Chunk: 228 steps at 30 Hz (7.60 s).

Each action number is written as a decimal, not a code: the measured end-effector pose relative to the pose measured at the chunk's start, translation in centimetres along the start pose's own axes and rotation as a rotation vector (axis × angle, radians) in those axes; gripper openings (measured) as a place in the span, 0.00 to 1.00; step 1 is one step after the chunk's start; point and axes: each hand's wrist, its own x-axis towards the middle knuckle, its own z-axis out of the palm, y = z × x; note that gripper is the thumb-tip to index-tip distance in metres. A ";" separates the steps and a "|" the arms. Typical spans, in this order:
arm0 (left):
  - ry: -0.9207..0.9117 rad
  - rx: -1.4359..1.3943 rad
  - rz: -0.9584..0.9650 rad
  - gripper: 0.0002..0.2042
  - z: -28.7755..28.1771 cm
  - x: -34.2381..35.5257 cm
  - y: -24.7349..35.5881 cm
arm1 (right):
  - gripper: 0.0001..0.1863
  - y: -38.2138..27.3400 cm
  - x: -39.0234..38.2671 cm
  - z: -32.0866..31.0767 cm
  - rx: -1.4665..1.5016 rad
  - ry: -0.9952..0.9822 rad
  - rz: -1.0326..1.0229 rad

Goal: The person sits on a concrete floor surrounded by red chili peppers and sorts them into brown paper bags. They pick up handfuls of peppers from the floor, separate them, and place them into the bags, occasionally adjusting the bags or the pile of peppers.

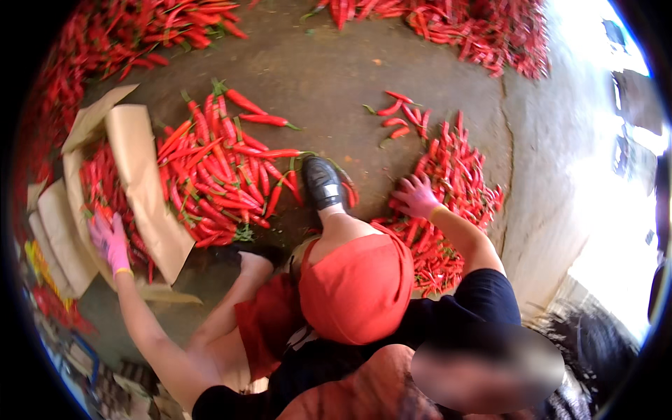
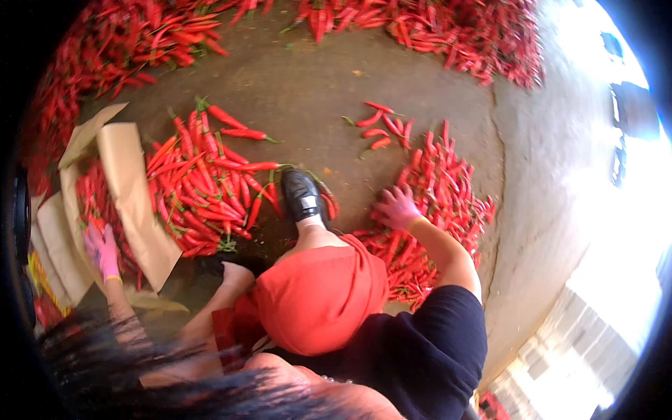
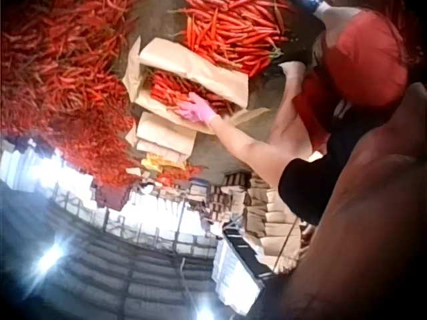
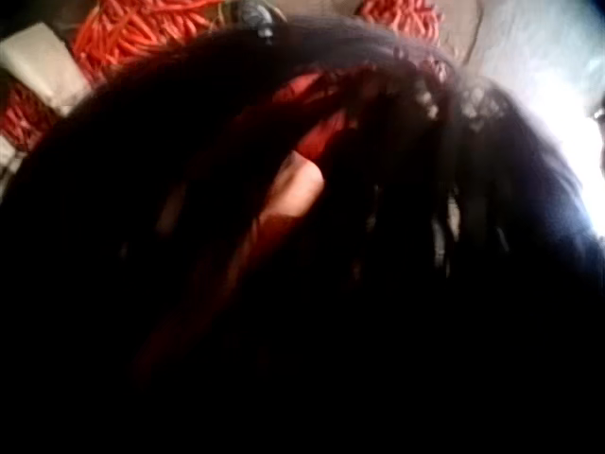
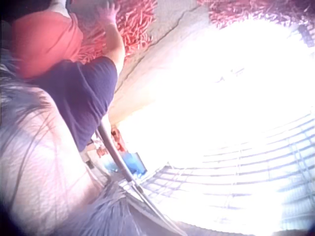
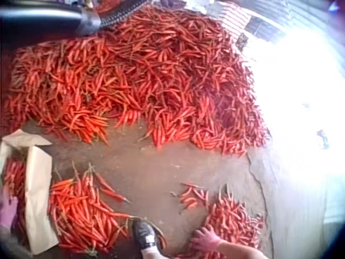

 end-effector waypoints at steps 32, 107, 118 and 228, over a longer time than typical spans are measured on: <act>-0.033 -0.604 -0.074 0.36 -9.3 -10.7 0.8 | 0.23 -49.2 47.8 -39.5 -0.055 0.318 -1.059; 0.007 -0.311 -0.556 0.17 9.0 -14.0 -9.4 | 0.32 -42.6 60.3 -36.4 0.063 0.548 -0.384; 0.317 -0.384 -0.714 0.22 11.3 -15.3 -10.1 | 0.27 -44.3 58.8 -38.7 0.202 0.586 -0.381; -0.058 -0.955 -0.105 0.50 5.3 30.2 35.0 | 0.59 -15.9 68.3 -38.2 0.274 0.461 0.092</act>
